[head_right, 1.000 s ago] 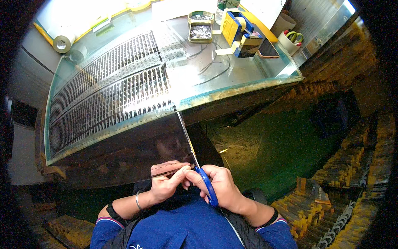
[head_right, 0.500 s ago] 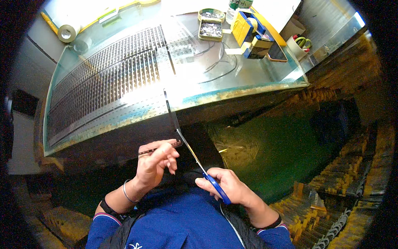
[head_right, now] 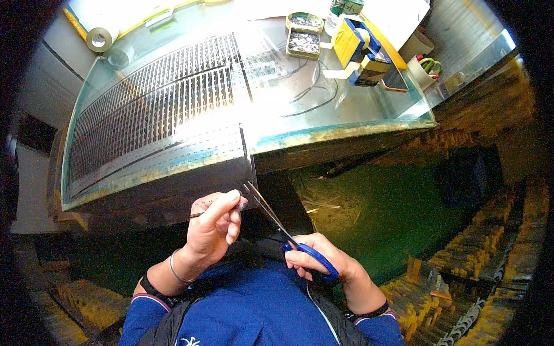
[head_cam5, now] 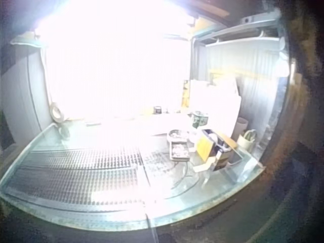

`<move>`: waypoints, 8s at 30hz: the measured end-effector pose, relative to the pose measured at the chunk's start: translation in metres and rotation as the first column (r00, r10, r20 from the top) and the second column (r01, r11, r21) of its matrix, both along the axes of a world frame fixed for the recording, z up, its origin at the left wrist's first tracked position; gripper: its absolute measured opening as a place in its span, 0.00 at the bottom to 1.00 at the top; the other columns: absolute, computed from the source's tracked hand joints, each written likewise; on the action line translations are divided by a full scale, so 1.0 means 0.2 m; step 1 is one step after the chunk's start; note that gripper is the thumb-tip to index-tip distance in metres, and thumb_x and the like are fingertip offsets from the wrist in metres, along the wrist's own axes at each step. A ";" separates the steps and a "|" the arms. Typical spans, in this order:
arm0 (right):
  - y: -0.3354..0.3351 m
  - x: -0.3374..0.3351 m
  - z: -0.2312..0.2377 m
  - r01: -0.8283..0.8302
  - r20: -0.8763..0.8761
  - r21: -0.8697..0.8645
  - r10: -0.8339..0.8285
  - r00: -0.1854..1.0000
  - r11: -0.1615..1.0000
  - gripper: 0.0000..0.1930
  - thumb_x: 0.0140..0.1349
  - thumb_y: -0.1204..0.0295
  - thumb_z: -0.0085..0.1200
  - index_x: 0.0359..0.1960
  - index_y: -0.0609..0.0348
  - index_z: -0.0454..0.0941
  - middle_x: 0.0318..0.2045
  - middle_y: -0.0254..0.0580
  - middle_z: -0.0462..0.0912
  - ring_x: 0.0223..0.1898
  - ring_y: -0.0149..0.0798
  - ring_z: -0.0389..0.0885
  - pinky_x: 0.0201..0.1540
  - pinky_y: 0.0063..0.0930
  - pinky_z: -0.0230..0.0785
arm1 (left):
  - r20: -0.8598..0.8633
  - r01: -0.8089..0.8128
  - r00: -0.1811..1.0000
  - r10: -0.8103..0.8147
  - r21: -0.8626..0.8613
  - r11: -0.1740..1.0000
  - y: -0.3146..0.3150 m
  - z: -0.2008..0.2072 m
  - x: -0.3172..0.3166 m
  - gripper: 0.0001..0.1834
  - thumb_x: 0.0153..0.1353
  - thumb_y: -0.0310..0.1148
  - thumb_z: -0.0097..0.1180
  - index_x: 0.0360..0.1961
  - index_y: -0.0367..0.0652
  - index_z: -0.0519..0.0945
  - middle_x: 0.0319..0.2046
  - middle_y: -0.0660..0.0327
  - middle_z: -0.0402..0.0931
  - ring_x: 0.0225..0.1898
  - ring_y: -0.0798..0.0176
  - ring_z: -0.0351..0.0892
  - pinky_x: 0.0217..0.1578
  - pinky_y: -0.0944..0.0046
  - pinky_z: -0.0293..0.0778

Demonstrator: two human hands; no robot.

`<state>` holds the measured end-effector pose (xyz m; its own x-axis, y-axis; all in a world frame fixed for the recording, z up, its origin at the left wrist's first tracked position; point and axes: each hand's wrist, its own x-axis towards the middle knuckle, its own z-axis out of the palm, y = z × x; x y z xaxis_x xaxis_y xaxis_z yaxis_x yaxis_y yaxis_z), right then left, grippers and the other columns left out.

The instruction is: Cutting individual metal strips from a larger sheet or grid using scissors on a glass-topped workbench.

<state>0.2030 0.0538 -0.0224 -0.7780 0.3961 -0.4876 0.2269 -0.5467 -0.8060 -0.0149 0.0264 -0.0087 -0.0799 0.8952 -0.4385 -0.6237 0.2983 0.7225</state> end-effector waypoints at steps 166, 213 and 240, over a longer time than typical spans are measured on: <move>-0.13 -0.03 0.05 0.044 -0.365 -0.411 -0.209 0.907 0.910 0.38 0.59 0.40 0.21 0.40 0.69 0.67 0.29 0.41 0.70 0.34 0.34 0.71 0.33 0.22 0.64 | -0.109 0.012 0.994 0.015 0.248 0.969 0.20 -0.11 0.11 0.11 0.56 0.30 0.53 0.37 0.33 0.76 0.28 0.57 0.76 0.22 0.69 0.75 0.20 0.74 0.72; -0.16 -0.16 0.08 0.316 0.185 0.200 -0.353 0.917 0.927 0.18 0.56 0.57 0.52 0.18 0.59 0.70 0.11 0.33 0.70 0.11 0.22 0.68 0.13 0.16 0.59 | -0.340 0.075 0.940 -0.003 0.196 0.978 0.03 -0.11 0.13 0.11 0.57 0.30 0.52 0.38 0.34 0.76 0.21 0.59 0.75 0.17 0.73 0.70 0.14 0.76 0.64; -0.13 -0.15 0.13 0.322 0.154 0.122 -0.338 0.928 0.939 0.17 0.57 0.56 0.51 0.25 0.59 0.75 0.12 0.30 0.71 0.12 0.19 0.68 0.14 0.12 0.59 | -0.396 0.248 0.901 -0.179 0.129 0.960 -0.17 -0.12 0.15 0.08 0.56 0.29 0.52 0.34 0.35 0.78 0.21 0.62 0.75 0.18 0.75 0.71 0.16 0.77 0.66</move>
